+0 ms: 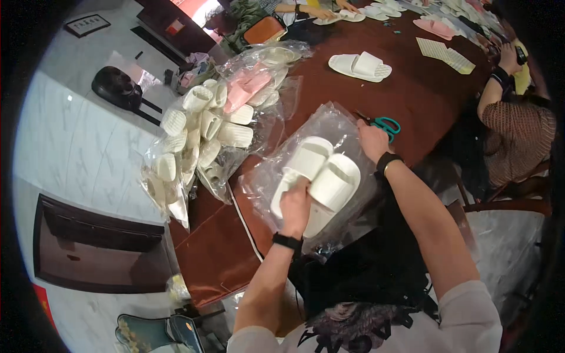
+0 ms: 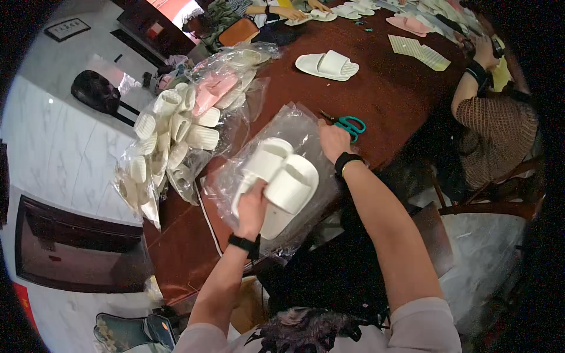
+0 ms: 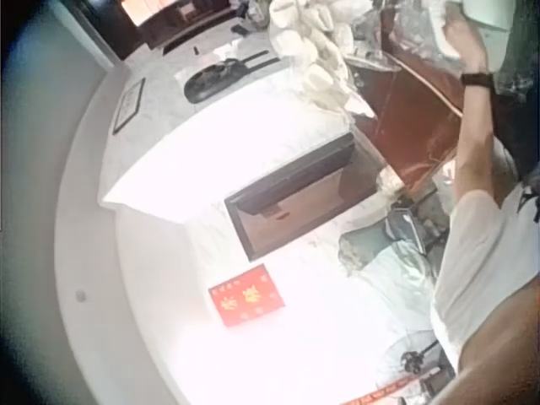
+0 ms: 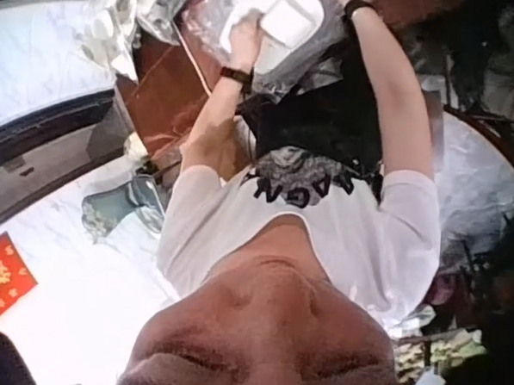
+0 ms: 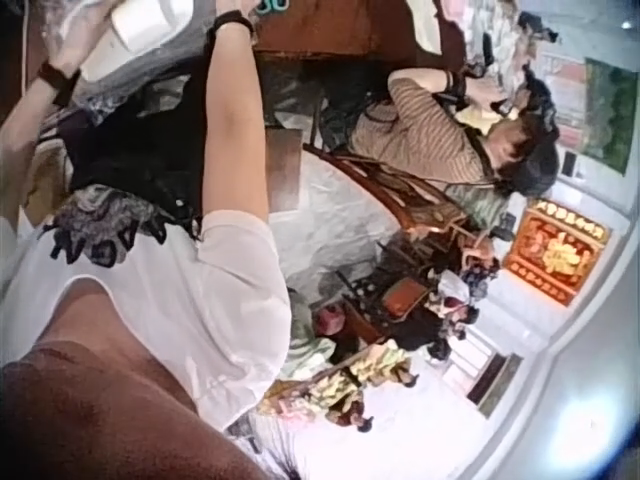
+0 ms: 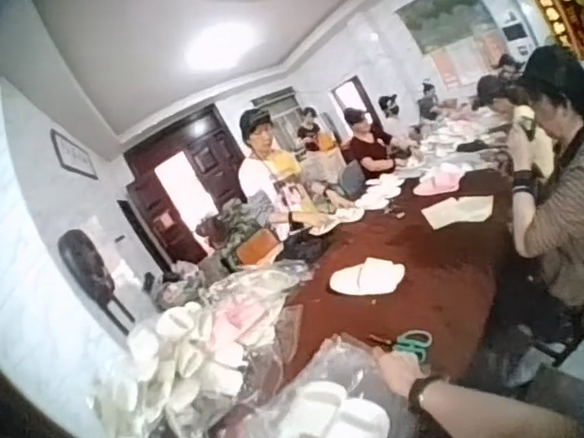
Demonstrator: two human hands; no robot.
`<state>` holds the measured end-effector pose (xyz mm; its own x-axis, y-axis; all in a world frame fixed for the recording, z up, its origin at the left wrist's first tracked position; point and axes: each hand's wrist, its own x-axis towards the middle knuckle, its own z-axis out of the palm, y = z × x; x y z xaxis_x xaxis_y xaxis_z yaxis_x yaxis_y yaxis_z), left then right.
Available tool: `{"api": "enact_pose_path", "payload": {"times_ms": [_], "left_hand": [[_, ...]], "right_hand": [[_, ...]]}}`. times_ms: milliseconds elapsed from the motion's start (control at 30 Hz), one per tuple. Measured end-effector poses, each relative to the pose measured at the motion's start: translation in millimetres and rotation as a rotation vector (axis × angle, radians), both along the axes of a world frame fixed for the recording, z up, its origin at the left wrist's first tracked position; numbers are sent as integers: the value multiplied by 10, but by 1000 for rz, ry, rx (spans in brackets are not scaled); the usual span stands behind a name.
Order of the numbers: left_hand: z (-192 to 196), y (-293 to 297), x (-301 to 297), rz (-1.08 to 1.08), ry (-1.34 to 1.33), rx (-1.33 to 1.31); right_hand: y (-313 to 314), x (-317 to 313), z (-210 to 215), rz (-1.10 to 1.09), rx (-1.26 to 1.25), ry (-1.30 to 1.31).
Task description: Packaging white slides into clear plastic bags and trimming loose threads.
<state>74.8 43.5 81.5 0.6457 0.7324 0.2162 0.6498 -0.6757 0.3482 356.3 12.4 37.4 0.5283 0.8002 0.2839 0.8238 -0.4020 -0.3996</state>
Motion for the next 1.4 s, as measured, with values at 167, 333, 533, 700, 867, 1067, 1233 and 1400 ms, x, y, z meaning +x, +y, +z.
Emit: {"api": "enact_pose_path", "payload": {"times_ms": [167,333,533,700,867,1067,1233,1400], "left_hand": [[-396,7,-100,-59,-224,-225],[-308,-185,-344,5,-256,-176],[-343,-368,-257,-10,-140,-82],[-394,-374,-240,-9,23,-46],[-536,-373,-260,45,-140,38],[-483,-328,-248,22,-144,-28],[-425,-345,-294,126,-410,-55],[-328,-288,-402,144,-575,-182]], "right_hand": [[-142,201,-113,40,-23,92],[-201,251,176,-36,-15,109],[-399,441,-45,-173,-6,-101],[-459,433,-88,-134,-91,-72],[-478,489,-128,-150,-65,-184],[-439,546,-81,-72,-169,-179],[-478,571,13,-131,45,103],[-516,404,312,147,639,1190]]}}
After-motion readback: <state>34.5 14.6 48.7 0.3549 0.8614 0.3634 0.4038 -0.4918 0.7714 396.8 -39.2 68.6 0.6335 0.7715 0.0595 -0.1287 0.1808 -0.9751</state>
